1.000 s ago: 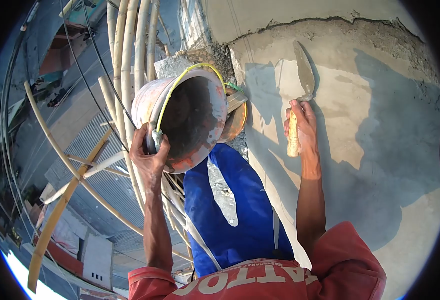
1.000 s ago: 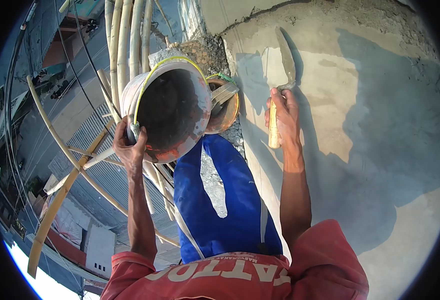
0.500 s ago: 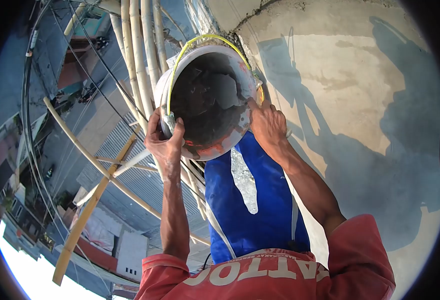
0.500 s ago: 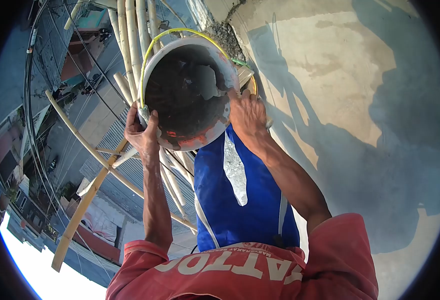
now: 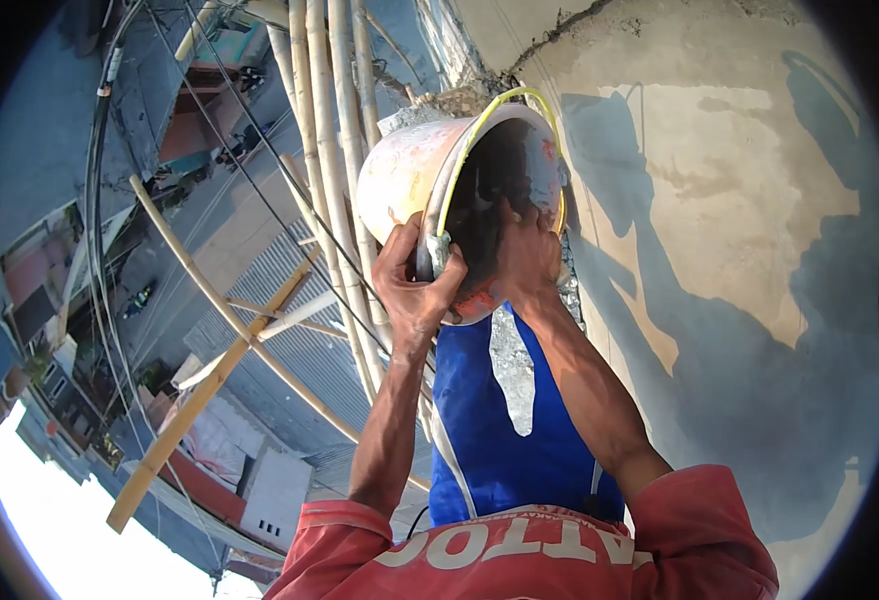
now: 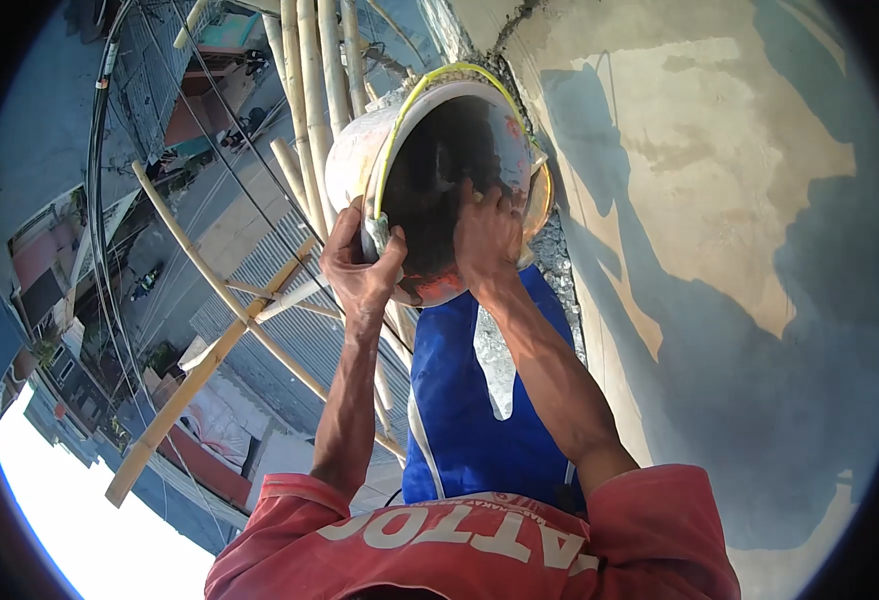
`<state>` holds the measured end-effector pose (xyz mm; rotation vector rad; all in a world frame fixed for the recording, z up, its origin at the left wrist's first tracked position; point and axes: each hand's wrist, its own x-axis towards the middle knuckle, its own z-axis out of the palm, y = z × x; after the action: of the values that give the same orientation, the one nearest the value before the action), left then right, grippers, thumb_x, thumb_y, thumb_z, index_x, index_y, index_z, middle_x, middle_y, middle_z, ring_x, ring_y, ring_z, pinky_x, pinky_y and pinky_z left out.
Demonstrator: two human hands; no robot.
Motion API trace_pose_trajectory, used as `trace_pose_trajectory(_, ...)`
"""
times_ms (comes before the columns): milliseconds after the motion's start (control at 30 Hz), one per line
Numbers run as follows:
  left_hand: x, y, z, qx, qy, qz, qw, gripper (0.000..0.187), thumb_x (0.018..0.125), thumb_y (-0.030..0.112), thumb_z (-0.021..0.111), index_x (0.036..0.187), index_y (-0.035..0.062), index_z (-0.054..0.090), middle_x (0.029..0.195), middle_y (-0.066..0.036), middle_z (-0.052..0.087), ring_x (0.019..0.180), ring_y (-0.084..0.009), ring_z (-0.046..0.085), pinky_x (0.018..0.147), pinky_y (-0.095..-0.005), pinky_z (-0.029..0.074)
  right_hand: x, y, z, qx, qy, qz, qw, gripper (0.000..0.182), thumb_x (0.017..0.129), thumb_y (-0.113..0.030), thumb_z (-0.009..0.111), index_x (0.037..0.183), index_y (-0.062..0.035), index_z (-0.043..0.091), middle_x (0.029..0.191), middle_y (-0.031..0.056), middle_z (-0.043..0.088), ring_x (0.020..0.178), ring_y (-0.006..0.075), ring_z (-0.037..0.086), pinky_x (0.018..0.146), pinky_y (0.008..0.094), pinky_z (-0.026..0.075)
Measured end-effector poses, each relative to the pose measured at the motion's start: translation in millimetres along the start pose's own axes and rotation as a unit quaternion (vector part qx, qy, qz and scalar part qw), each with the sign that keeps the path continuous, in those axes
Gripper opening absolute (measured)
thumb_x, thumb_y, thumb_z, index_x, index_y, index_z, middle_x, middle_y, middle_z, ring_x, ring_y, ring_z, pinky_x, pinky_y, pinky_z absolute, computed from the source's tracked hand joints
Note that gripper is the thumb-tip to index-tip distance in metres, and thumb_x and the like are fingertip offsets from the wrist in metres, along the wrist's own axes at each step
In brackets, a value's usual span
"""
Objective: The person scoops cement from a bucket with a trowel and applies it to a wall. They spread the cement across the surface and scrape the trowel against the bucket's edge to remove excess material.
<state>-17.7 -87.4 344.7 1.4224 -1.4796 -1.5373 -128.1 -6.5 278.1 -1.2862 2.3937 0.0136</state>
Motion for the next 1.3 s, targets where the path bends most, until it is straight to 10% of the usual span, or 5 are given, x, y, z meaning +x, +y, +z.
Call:
trace_pose_trajectory(667, 10, -17, -1, -0.027, 0.064, -0.017, 0.997, 0.041, 0.073, 0.005, 0.066, 0.111, -0.0072, 0.058, 0.091, -0.003, 0.056, 0.081, -0.0107, 0.053, 0.071, -0.0238, 0.044, -42, 27, -11, 0.204, 0.035, -0.059, 0.977, 0.036, 0.08, -0.015, 0.064, 0.115, -0.015, 0.06, 0.086, 0.0097, 0.058, 0.075, 0.029, 0.063, 0.062, 0.0371, 0.052)
trace_pose_trajectory(1033, 16, -19, -5, -0.091, 0.129, -0.043, 0.986, 0.044, 0.078, 0.003, 0.065, 0.12, -0.0062, 0.054, 0.092, -0.004, 0.06, 0.078, -0.0082, 0.055, 0.072, -0.0214, 0.045, 1, 100, -10, 0.332, 0.12, 0.12, 0.928, 0.029, 0.083, -0.019, 0.065, 0.104, -0.0013, 0.059, 0.085, 0.0126, 0.064, 0.079, 0.0267, 0.064, 0.07, 0.0329, 0.049)
trace_pose_trajectory(1300, -4, -30, -24, -0.047, 0.124, -0.077, 0.988, 0.045, 0.078, 0.003, 0.066, 0.12, -0.0066, 0.054, 0.098, -0.005, 0.06, 0.083, -0.0098, 0.056, 0.075, -0.0225, 0.046, 86, 112, -35, 0.689, -0.037, 0.268, 0.672, 0.024, 0.084, -0.023, 0.066, 0.1, -0.0094, 0.054, 0.068, 0.0016, 0.052, 0.05, 0.0117, 0.051, 0.04, 0.0257, 0.042)
